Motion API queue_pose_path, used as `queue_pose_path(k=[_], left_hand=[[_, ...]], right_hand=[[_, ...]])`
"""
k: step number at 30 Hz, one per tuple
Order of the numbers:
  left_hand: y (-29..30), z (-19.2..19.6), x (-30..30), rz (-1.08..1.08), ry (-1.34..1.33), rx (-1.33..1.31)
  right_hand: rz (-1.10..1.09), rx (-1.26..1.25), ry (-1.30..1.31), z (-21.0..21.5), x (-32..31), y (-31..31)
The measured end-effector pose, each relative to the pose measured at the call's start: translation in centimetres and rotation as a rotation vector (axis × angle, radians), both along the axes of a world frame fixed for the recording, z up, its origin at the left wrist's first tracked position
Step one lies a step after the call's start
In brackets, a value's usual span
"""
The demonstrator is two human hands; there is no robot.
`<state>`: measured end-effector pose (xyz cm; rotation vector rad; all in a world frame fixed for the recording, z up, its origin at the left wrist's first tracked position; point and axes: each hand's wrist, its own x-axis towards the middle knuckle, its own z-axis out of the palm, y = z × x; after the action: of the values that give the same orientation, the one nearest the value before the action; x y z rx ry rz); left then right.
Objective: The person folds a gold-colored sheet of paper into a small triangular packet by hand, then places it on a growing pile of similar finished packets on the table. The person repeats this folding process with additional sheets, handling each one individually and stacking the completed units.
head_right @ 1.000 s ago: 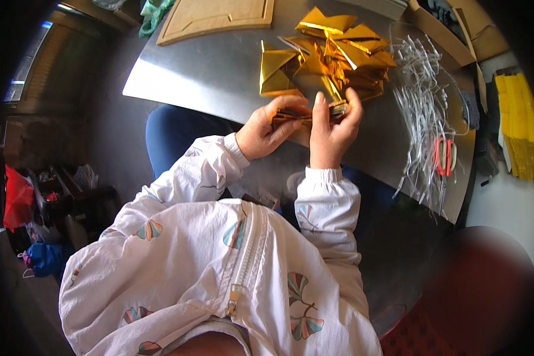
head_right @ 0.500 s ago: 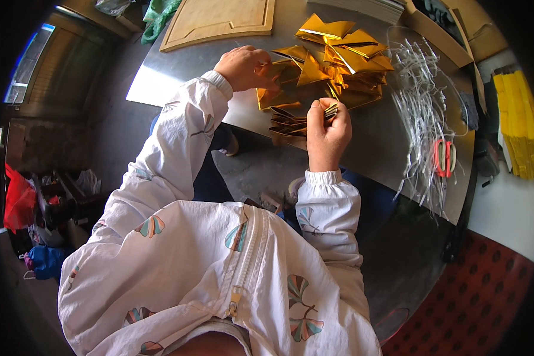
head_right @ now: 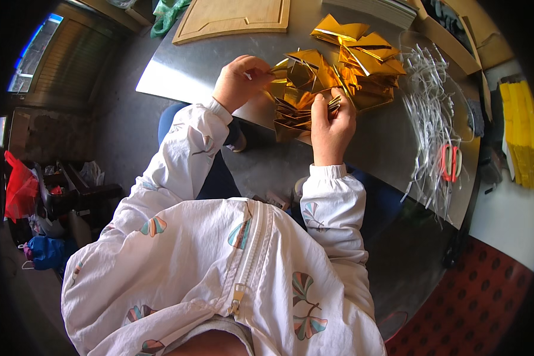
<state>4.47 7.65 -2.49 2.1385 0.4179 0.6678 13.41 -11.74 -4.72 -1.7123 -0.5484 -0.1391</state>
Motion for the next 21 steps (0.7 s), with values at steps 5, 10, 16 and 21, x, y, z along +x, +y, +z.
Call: queue_pose_path(k=[5, 10, 16, 21], left_hand=[[-1.9, -0.7, -1.3, -0.209, -0.246, -0.711], [-4.3, -1.6, -1.4, -0.098, -0.123, -0.513], [-3.0, 0.1, -1.8, -0.181, -0.126, -0.710], [-1.6, 1.0, -1.3, -0.057, 0.061, -0.551]], right_hand=[[0.034, 0.086, 0.132, 0.2, 0.0, -0.3], [0.055, 0.064, 0.142, 1.0, -0.2, -0.4], [0.050, 0.080, 0.105, 0.8, 0.3, 0.1], [0.108, 0.127, 0.124, 0.3, 0.4, 0.0]])
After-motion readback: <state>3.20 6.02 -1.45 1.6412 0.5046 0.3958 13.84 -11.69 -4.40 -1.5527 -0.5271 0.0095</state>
